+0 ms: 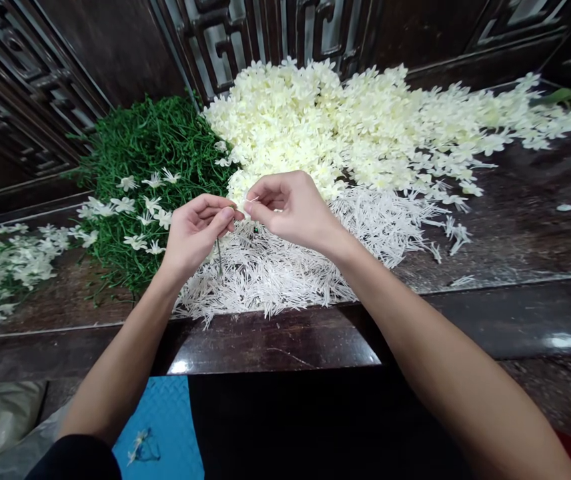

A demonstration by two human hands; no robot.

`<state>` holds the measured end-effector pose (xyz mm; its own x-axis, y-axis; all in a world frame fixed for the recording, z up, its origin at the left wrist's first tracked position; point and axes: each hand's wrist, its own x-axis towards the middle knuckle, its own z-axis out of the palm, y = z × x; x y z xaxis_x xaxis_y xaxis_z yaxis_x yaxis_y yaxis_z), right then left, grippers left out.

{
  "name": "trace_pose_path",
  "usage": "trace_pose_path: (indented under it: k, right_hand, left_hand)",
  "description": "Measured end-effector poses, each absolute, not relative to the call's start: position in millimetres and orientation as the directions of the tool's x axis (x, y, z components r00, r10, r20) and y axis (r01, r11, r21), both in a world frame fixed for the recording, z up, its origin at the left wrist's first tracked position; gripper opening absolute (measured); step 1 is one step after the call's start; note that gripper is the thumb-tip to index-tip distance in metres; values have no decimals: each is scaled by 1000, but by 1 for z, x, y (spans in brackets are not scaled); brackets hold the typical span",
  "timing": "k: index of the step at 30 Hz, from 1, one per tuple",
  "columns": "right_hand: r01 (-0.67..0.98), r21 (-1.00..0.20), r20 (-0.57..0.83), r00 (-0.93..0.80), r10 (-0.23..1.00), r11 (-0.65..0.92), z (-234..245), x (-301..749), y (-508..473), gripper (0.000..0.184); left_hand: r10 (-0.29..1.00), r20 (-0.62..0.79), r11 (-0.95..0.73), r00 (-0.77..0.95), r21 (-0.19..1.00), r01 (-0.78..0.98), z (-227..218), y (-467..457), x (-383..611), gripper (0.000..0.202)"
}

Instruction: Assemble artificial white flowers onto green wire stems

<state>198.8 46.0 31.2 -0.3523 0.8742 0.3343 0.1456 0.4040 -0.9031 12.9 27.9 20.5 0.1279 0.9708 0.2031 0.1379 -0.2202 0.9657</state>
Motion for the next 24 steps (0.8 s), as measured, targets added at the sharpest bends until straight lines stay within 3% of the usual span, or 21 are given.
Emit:
trace_pose_path:
  k: [16,24]
  right_hand:
    - [163,-882,368,-349,862,443,28,195,43,3]
    - [260,-768,466,-400,789,585,28,196,41,8]
  left_hand:
    - [934,331,-350,130,921,168,14,33,14,4]
    - [882,458,-470,112,836,281,5,30,15,6]
